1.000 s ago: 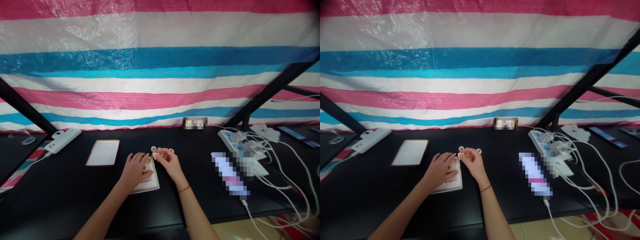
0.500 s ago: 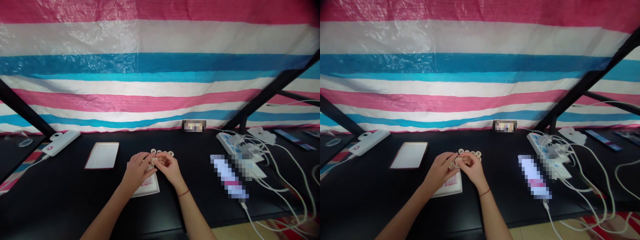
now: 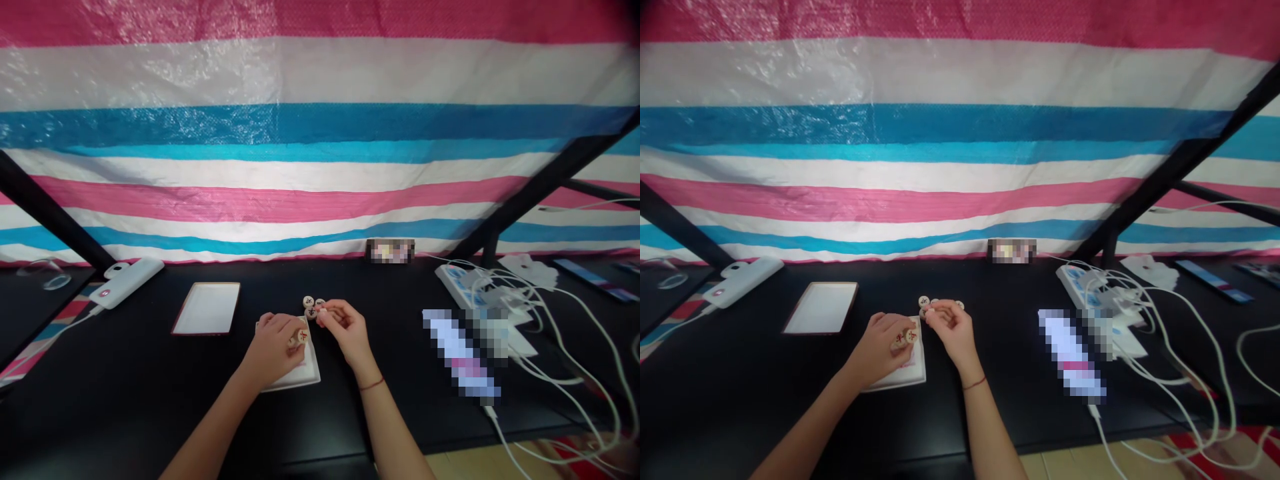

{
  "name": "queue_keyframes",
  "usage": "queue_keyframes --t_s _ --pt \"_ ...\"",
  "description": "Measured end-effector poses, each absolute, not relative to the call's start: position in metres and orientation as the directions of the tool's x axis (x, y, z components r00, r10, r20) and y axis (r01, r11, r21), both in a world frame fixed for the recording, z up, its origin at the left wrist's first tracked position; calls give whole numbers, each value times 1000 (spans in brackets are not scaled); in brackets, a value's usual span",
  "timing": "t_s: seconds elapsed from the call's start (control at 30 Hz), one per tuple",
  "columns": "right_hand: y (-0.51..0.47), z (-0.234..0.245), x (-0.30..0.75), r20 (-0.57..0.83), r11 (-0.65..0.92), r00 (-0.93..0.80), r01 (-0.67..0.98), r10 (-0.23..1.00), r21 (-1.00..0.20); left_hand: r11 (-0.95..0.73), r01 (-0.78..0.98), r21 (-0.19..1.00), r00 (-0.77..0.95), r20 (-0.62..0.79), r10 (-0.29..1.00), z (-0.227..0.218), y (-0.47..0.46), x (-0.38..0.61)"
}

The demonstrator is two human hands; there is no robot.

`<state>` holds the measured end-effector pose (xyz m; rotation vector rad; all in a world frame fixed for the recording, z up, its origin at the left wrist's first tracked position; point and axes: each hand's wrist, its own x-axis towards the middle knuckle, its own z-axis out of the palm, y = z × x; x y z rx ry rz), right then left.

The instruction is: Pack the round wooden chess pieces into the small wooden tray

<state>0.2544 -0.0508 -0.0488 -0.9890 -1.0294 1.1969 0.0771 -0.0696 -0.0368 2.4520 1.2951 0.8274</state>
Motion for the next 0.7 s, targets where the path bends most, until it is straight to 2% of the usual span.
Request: queue_keyframes --t_s 0.1,0.33,0.7 --pt "-50 -48 255 88 108 90 -245 992 -964 -600 710 369 500 335 798 -37 -72 78" --pt "-50 -48 254 85 100 72 -240 994 -966 -617 749 243 527 347 776 -49 -69 80" --pt "-52 -56 253 94 91 -4 -199 996 -976 -580 787 210 494 347 797 -53 -67 78"
